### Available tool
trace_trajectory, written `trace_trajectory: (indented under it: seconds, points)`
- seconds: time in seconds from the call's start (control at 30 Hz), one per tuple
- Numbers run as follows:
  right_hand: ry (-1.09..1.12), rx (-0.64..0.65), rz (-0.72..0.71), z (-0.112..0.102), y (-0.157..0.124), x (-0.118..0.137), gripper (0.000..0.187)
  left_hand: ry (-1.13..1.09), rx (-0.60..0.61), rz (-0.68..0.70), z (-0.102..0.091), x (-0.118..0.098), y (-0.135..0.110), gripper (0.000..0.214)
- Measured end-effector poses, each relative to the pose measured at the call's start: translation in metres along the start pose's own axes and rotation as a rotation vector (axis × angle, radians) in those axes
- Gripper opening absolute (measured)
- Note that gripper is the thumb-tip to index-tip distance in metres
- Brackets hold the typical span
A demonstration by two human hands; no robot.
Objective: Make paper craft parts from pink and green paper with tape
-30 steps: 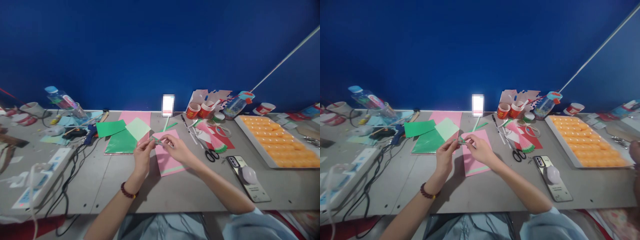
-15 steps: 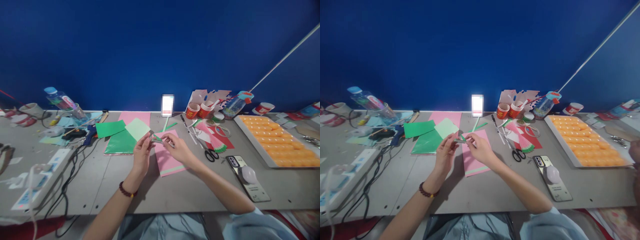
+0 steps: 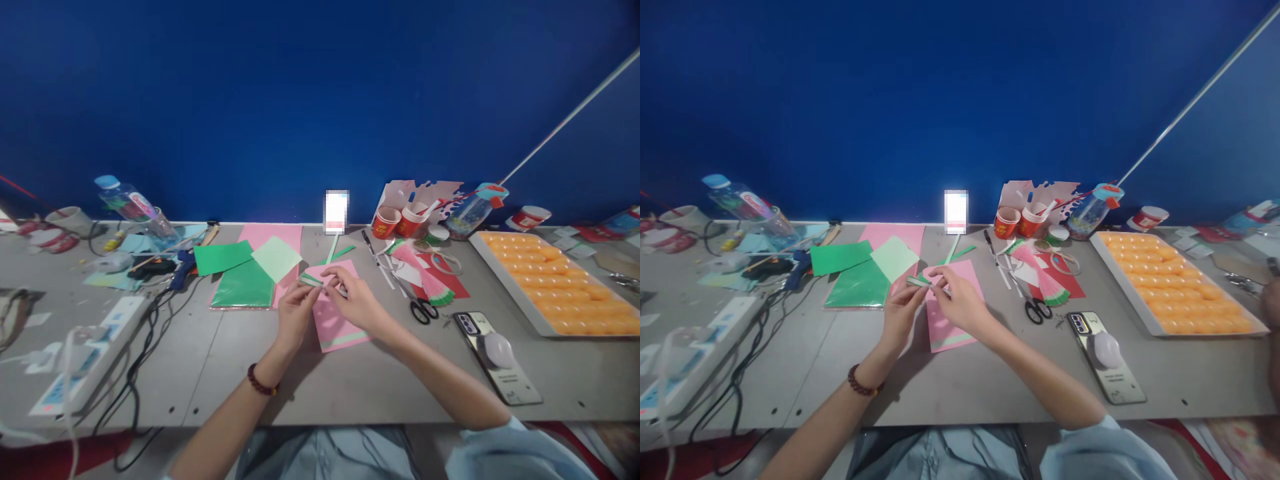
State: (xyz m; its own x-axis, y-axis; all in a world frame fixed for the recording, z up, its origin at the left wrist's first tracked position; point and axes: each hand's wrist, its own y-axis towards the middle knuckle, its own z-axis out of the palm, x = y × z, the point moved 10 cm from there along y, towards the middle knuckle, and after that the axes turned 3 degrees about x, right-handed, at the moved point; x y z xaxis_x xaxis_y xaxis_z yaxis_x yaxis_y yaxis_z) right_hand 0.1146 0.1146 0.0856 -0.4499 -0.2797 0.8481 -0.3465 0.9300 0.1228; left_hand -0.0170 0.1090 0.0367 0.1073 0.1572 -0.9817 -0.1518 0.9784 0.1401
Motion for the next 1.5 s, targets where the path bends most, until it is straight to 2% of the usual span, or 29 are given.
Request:
trace_trajectory:
  seconds: [0.17, 0.53, 0.7, 1.1, 1.27, 1.5]
  points:
    - [0.025, 0.013, -0.018, 0.004, 0.0, 0.001, 0.026, -0.041, -0.009, 0.023, 0.0, -0.003, -0.001, 0.013]
    - [-0.011, -0.019, -0.01, 0.004, 0.001, -0.004, 0.021, -0.105, 0.032, -0.103, 0.003, 0.008, -0.002, 0.033]
    - [-0.009, -0.015, -0.004, 0.004, 0.0, -0.004, 0.022, -0.109, 0.042, -0.131, 0.003, 0.012, -0.002, 0.028]
    - [0.011, -0.008, -0.017, 0.007, 0.002, -0.003, 0.019, -0.148, -0.046, -0.073, 0.0, 0.004, -0.002, 0.031]
    - [0.025, -0.002, -0.027, 0.011, 0.002, -0.009, 0.02, -0.118, -0.039, -0.114, -0.003, 0.011, -0.003, 0.03]
    - [0.025, -0.018, -0.027, 0.009, 0.002, -0.01, 0.023, 0.005, 0.01, -0.041, 0.0, 0.008, -0.001, 0.015]
